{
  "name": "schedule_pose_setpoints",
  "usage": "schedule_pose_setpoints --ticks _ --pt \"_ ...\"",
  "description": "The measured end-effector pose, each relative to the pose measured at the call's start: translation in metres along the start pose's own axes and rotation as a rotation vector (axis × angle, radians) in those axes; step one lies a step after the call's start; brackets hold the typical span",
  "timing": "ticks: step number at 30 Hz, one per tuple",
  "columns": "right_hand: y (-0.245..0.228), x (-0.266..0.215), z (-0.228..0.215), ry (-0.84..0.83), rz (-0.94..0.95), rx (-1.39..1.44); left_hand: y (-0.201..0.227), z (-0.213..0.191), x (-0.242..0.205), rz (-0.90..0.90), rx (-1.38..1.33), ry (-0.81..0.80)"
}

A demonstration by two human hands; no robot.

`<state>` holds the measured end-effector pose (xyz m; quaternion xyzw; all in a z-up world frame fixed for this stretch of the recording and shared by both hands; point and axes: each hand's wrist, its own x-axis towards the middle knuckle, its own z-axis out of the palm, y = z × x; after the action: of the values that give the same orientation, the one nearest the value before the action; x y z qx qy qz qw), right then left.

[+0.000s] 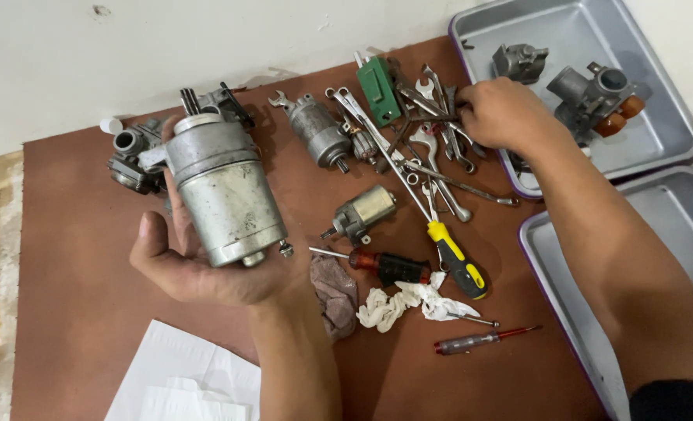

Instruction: The person holds a cylindrical metal motor and rotates it to inspect the exterior. They use a small metal tool to probe the motor's shaft and body, then wipe the surface with a cloth. The person continues to manipulate the motor, turning it over and checking different sides.

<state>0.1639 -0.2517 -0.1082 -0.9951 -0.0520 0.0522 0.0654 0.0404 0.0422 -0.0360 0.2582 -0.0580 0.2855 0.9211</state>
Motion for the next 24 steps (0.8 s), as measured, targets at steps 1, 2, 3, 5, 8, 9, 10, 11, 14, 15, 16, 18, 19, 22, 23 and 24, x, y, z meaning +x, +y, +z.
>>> schedule_pose_setpoints --ticks 1,2,3,5,8,9,10,11,14,15,16,18,19,22,23,24 --pt "0.002 0.001 0.003 -0.005 0.002 0.002 0.0 -0.001 0.002 -0.003 0.003 0.002" --pt "0.004 0.002 0.007 -0.005 -0.004 -0.007 0.0 -0.002 0.004 -0.053 -0.026 -0.014" --pt "0.006 0.002 0.01 -0.006 -0.009 -0.015 0.0 -0.003 0.006 -0.103 -0.056 -0.031" --pt "0.003 -0.004 0.008 0.017 -0.031 -0.051 0.0 -0.002 0.005 -0.055 -0.001 -0.017" --pt "-0.01 -0.015 0.003 0.035 -0.096 -0.073 0.0 -0.014 0.005 0.098 0.1 0.06" --pt "-0.014 -0.018 0.001 0.03 -0.135 -0.059 0.0 -0.021 0.005 0.199 0.147 0.121" --pt "-0.019 -0.022 0.003 0.024 -0.137 -0.057 0.002 -0.016 0.006 0.198 0.151 0.125" --pt "-0.024 -0.027 0.006 -0.035 -0.229 0.006 0.004 -0.011 0.007 0.153 0.15 0.108" --pt "-0.036 -0.041 0.015 -0.078 -0.39 0.103 -0.001 -0.032 0.016 0.249 0.127 0.069" --pt "-0.04 -0.047 0.019 -0.065 -0.456 0.134 -0.005 -0.046 0.019 0.386 0.103 0.051" --pt "-0.043 -0.051 0.018 -0.066 -0.455 0.135 0.0 -0.035 0.018 0.384 0.104 0.052" --pt "-0.048 -0.059 0.015 -0.149 -0.451 0.062 0.01 -0.014 0.017 0.134 -0.033 0.144" --pt "-0.054 -0.066 0.011 -0.151 -0.448 0.062 0.008 -0.026 0.017 0.13 -0.033 0.145" --pt "-0.068 -0.085 0.006 -0.269 -0.44 0.127 0.005 -0.053 0.018 0.319 0.175 0.059" --pt "-0.069 -0.091 0.01 -0.331 -0.459 0.062 0.005 -0.055 0.019 0.354 0.219 0.001" --pt "-0.07 -0.097 0.013 -0.392 -0.477 -0.001 0.005 -0.058 0.021 0.39 0.264 -0.058"
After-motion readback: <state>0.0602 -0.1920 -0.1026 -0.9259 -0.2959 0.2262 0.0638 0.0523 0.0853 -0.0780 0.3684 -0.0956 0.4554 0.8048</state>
